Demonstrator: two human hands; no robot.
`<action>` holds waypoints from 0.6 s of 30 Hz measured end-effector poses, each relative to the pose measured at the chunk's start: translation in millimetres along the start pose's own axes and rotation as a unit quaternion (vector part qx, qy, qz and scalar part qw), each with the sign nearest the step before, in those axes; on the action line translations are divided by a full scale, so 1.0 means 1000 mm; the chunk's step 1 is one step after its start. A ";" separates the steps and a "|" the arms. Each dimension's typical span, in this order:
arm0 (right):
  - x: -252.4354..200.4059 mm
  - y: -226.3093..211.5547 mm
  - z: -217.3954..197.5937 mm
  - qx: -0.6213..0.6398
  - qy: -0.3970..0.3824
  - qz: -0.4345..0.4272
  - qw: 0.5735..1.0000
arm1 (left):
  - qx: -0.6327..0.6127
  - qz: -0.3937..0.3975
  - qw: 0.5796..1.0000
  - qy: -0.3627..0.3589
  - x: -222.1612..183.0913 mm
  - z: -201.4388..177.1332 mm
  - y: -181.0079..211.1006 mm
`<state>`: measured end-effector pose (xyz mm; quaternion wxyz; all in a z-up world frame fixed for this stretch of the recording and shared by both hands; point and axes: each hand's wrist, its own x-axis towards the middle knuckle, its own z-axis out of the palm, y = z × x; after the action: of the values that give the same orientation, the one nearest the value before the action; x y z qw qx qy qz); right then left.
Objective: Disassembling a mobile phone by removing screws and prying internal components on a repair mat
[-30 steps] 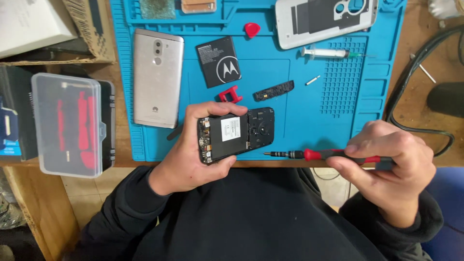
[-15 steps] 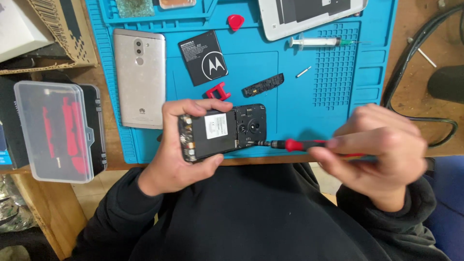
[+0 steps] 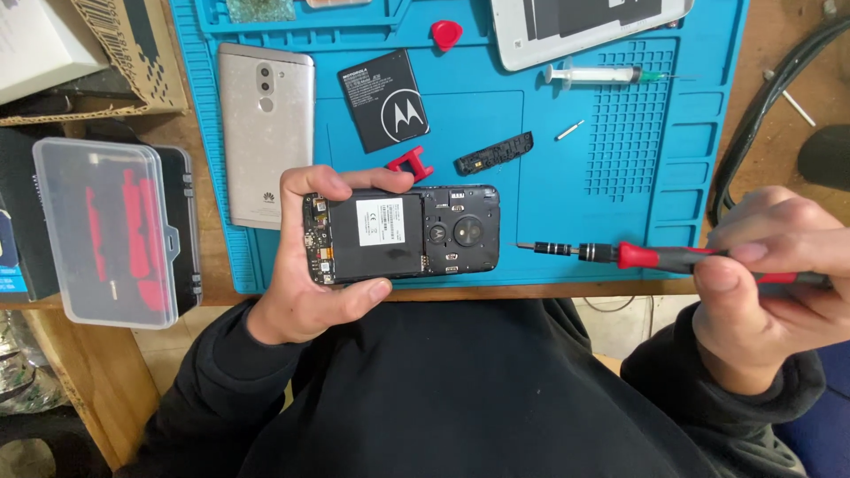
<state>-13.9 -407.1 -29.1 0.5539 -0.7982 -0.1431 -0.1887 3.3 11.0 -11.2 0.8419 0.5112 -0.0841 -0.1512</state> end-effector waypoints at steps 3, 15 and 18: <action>-0.003 0.001 0.000 0.000 0.011 0.009 1.000 | -0.010 0.005 1.000 -0.001 0.000 0.000 -0.001; 0.003 -0.007 0.000 0.000 -0.017 0.007 1.000 | -0.019 -0.009 1.000 0.007 -0.002 -0.004 -0.002; 0.009 -0.016 0.002 -0.012 -0.038 0.013 0.999 | -0.005 -0.010 1.000 0.009 -0.002 -0.004 -0.003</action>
<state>-12.2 -399.7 -12.2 0.5411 -0.8129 -0.1514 -0.1531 1.6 13.9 -15.3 0.8438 0.5087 -0.0704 -0.1556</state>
